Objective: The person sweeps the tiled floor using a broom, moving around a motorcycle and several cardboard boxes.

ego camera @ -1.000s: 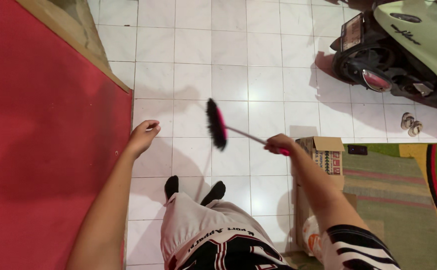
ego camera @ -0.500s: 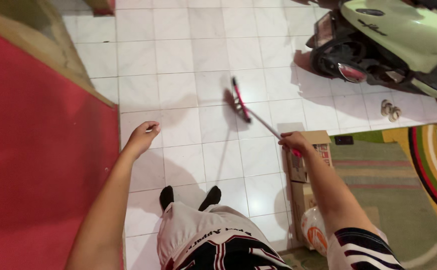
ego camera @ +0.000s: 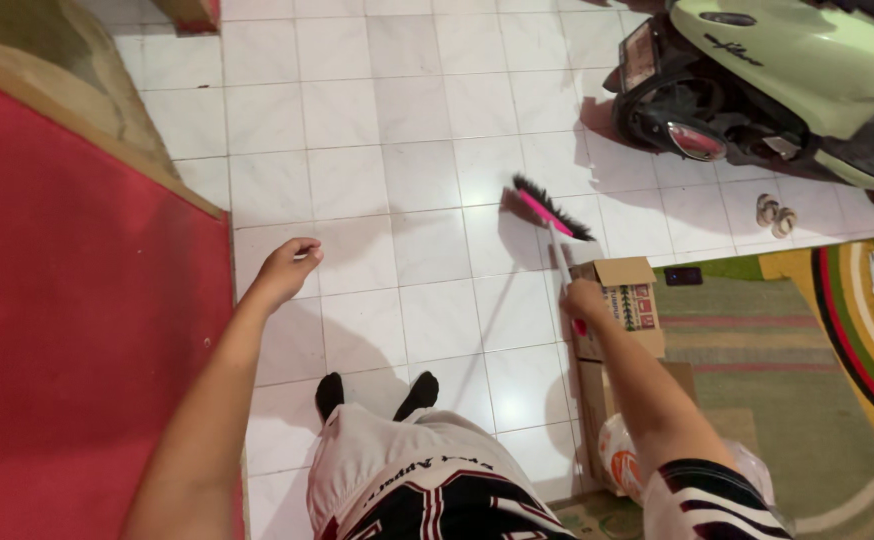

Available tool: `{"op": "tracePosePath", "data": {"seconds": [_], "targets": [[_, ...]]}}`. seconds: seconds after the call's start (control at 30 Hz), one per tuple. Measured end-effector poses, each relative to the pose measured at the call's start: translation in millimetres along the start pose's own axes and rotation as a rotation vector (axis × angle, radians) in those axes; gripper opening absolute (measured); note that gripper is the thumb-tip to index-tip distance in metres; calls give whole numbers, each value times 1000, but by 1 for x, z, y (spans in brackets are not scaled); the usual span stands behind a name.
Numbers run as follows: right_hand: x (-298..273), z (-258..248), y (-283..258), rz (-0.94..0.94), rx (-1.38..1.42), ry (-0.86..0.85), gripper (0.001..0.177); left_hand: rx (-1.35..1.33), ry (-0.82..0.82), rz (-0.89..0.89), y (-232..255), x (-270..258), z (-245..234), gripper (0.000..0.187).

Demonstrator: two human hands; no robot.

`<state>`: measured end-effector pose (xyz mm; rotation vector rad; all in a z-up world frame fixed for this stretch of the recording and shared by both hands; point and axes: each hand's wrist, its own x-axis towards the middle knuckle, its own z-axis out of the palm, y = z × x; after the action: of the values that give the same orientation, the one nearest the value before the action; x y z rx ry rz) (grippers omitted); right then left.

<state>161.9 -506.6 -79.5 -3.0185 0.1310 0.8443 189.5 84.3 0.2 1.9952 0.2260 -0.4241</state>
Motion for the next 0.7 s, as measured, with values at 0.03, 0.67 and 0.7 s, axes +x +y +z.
{"op": "tracePosePath", "data": {"seconds": [0.03, 0.67, 0.7], "targets": [[1, -1, 0, -33, -21, 47, 22, 1, 6, -36, -3, -1, -3, 44], [11, 0, -358, -214, 974, -701, 61, -216, 231, -85, -123, -39, -78, 42], [17, 5, -368, -209, 929, -687, 58, -220, 241, -92, -131, -39, -85, 42]]}}
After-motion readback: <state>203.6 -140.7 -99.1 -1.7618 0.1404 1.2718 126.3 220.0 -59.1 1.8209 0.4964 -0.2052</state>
